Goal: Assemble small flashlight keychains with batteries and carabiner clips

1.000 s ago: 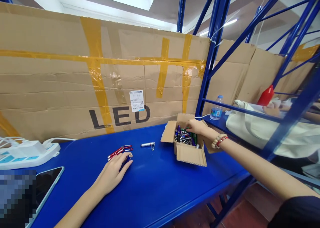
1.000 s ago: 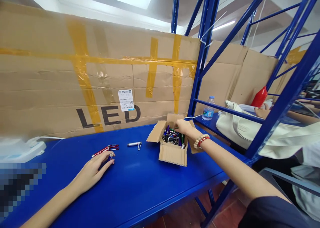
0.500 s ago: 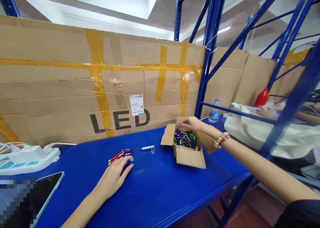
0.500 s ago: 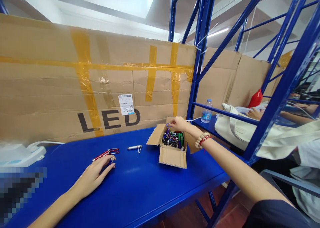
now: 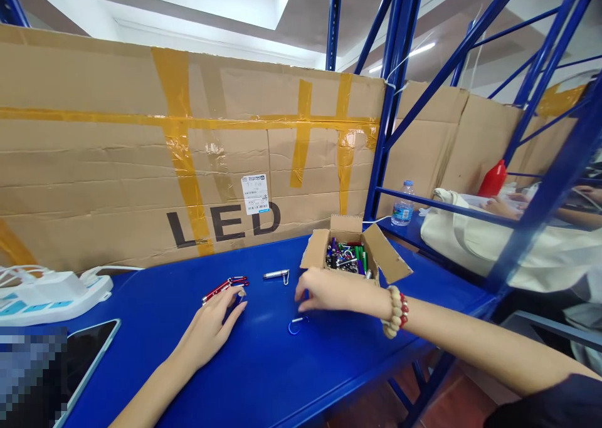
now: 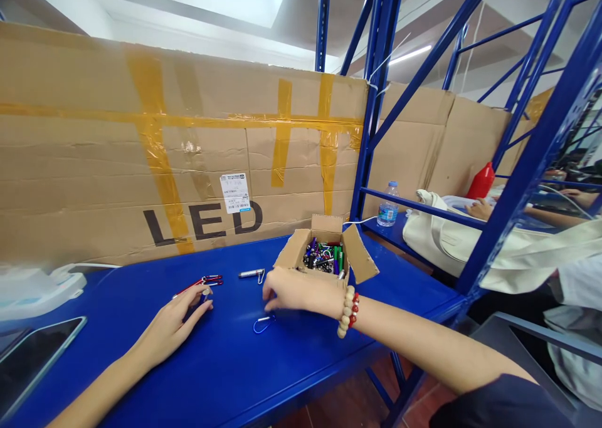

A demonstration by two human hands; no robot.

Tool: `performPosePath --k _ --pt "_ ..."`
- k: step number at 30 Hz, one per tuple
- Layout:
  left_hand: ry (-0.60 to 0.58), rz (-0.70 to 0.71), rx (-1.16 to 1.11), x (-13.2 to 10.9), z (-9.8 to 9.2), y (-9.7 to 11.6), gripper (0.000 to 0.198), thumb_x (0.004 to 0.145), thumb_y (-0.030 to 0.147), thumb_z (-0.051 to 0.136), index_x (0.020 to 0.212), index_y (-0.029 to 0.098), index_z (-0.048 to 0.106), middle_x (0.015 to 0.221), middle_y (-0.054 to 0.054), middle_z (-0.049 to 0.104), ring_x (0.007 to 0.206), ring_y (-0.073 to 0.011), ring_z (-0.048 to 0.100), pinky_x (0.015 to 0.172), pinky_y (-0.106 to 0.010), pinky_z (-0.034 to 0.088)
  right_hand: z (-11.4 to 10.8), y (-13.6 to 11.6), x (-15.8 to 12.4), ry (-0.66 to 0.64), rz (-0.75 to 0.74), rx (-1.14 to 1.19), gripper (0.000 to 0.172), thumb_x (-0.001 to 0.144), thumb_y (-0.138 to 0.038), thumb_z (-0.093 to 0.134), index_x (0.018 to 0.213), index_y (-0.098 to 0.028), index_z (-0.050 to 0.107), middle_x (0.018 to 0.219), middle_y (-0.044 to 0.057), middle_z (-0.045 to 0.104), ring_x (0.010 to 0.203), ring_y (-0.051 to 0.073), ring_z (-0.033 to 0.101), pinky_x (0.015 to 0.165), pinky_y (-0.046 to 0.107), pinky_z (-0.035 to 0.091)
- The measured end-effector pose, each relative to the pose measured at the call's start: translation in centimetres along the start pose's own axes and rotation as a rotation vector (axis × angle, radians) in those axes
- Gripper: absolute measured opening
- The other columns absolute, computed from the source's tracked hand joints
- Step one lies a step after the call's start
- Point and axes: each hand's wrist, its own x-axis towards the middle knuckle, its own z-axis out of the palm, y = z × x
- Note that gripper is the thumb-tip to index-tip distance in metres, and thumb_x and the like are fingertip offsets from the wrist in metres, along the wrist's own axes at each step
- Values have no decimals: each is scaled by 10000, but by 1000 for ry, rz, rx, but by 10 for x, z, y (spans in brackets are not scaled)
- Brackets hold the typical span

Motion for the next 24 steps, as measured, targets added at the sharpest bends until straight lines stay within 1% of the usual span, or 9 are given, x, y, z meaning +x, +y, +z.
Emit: performPosePath --k 2,4,5,6,8,11,14,19,24 --pt "-6 0 -16 0 1 0 307 885 423 350 1075 217 477 974 -56 660 870 -193 644 781 -317 509 -20 13 1 135 98 -103 126 749 -261 620 812 -196 709 821 23 707 724 133 632 645 201 441" --pt "-9 -3 -35 -1 2 1 314 882 422 357 1095 219 467 977 -60 660 878 -199 645 784 -325 509 -40 34 -1 242 315 -223 169 794 -276 551 870 -220 691 886 17 702 785 143 633 664 214 442" --pt "-10 -6 -43 -1 3 0 316 880 422 362 1101 219 464 983 -62 659 888 -202 644 788 -330 509 -48 46 -2 240 464 -309 188 799 -255 529 904 -229 683 933 19 695 845 156 628 689 224 443" --pt "-10 -9 -50 -1 4 0 317 879 422 366 1102 220 463 986 -64 659 897 -205 643 792 -334 508 -53 59 -4 228 543 -342 204 787 -214 528 916 -198 684 955 58 689 884 190 623 707 253 446" --pt "-9 -8 -61 -1 4 0 313 875 427 373 1091 221 470 981 -65 661 908 -210 642 793 -335 509 -56 80 -10 162 624 -360 202 721 -182 586 888 -155 698 919 103 692 876 236 629 682 277 458" --pt "-13 -7 -62 -1 4 0 301 880 422 366 1080 225 475 964 -60 665 922 -208 639 797 -333 510 -45 97 -17 5 630 -325 285 628 -242 682 907 -188 702 874 65 704 814 217 647 625 243 470" --pt "-13 -6 -61 -1 3 1 294 885 419 360 1080 231 475 963 -56 666 934 -207 635 805 -336 508 -28 97 -19 -88 594 -323 370 648 -242 658 1017 -210 664 977 65 689 847 212 646 636 239 474" --pt "6 -1 -69 -2 3 2 304 879 416 377 1093 223 474 978 -64 662 906 -207 642 796 -341 510 -16 93 -19 -82 591 -388 347 732 -141 543 1068 -165 622 1034 128 661 908 251 630 682 293 474" --pt "3 -3 -74 -2 2 3 290 883 402 372 1087 220 469 972 -62 660 906 -202 639 794 -335 505 -27 102 -21 -27 624 -441 279 742 -129 554 988 -211 656 1033 97 665 942 231 621 733 273 460"
